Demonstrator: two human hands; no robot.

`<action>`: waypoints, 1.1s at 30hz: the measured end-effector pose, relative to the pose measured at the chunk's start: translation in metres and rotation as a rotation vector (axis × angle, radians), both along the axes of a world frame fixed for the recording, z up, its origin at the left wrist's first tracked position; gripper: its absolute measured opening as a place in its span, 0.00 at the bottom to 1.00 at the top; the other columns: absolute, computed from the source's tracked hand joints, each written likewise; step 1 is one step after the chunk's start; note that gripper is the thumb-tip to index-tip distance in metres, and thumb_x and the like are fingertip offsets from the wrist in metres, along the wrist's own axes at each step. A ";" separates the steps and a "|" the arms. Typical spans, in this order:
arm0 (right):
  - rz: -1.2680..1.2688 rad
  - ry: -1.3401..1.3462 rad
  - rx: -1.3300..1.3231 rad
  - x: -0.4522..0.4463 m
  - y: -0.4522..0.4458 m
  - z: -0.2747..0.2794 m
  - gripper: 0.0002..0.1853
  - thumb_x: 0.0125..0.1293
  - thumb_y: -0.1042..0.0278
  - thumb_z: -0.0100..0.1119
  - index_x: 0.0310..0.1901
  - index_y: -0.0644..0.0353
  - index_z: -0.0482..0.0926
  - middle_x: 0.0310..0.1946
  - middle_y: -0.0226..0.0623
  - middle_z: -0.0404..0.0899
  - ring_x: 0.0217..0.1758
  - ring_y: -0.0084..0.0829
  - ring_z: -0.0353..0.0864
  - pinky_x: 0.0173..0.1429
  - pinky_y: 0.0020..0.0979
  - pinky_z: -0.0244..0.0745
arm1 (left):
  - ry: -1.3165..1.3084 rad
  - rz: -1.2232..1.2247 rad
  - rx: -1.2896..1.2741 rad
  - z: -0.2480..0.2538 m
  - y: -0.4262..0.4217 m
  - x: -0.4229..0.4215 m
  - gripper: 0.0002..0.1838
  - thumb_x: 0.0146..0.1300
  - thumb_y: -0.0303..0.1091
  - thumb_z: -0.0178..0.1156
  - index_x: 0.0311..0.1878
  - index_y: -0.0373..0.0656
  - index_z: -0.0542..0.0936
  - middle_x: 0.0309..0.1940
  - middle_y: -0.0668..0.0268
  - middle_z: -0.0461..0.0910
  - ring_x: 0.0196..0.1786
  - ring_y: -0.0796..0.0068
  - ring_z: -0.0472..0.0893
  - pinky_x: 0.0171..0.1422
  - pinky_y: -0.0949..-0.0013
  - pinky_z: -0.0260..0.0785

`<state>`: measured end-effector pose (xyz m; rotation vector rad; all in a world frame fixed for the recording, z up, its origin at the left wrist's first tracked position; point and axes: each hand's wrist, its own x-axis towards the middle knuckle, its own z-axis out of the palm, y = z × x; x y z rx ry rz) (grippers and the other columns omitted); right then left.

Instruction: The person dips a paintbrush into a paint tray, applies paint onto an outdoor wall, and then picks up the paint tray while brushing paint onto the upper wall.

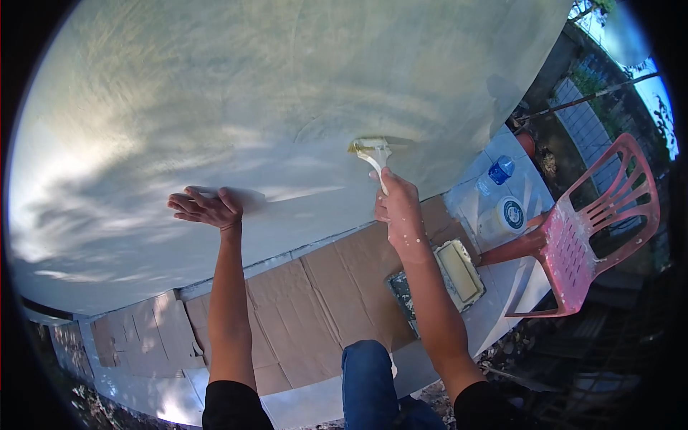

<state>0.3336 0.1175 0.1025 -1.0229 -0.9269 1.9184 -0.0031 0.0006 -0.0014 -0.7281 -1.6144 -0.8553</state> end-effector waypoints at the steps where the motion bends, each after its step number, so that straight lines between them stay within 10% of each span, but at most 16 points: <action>1: -0.010 0.069 0.096 0.008 -0.006 0.025 0.16 0.75 0.55 0.52 0.43 0.61 0.79 0.15 0.20 0.57 0.15 0.14 0.51 0.20 0.22 0.46 | 0.002 -0.002 -0.001 0.001 0.000 0.000 0.40 0.73 0.58 0.35 0.80 0.45 0.44 0.80 0.45 0.34 0.82 0.46 0.32 0.78 0.42 0.14; 7: -0.062 0.159 0.373 0.012 0.000 0.043 0.18 0.76 0.52 0.50 0.41 0.60 0.80 0.14 0.17 0.55 0.16 0.12 0.51 0.21 0.21 0.45 | 0.010 -0.005 -0.003 -0.001 0.001 -0.003 0.40 0.72 0.57 0.36 0.79 0.43 0.44 0.79 0.44 0.34 0.82 0.46 0.31 0.78 0.43 0.13; 14: 0.064 -0.174 0.210 -0.008 -0.002 -0.281 0.21 0.74 0.45 0.52 0.33 0.56 0.77 0.14 0.18 0.59 0.13 0.14 0.56 0.17 0.22 0.51 | 0.031 0.016 -0.013 -0.002 0.002 -0.003 0.39 0.72 0.54 0.38 0.79 0.42 0.46 0.79 0.44 0.34 0.81 0.46 0.31 0.78 0.41 0.14; 18: 0.236 -0.546 -0.291 0.018 -0.015 -0.320 0.21 0.71 0.46 0.56 0.34 0.59 0.77 0.15 0.21 0.61 0.13 0.17 0.59 0.16 0.23 0.50 | 0.035 0.016 -0.031 -0.004 0.001 -0.003 0.39 0.72 0.54 0.38 0.78 0.40 0.46 0.79 0.46 0.34 0.81 0.45 0.31 0.78 0.39 0.17; 27: 0.069 -0.091 0.155 0.015 -0.009 -0.046 0.22 0.76 0.50 0.49 0.29 0.58 0.73 0.12 0.17 0.56 0.14 0.13 0.53 0.18 0.22 0.49 | 0.047 0.041 -0.032 -0.005 0.003 -0.003 0.39 0.71 0.53 0.40 0.78 0.39 0.47 0.80 0.48 0.33 0.81 0.45 0.33 0.77 0.35 0.23; 33: 0.090 0.006 0.336 0.000 0.002 -0.067 0.23 0.77 0.49 0.47 0.27 0.58 0.72 0.13 0.19 0.57 0.16 0.13 0.51 0.22 0.21 0.49 | 0.051 0.048 -0.041 -0.007 0.002 -0.004 0.39 0.72 0.53 0.39 0.78 0.40 0.47 0.79 0.49 0.34 0.81 0.44 0.33 0.77 0.35 0.24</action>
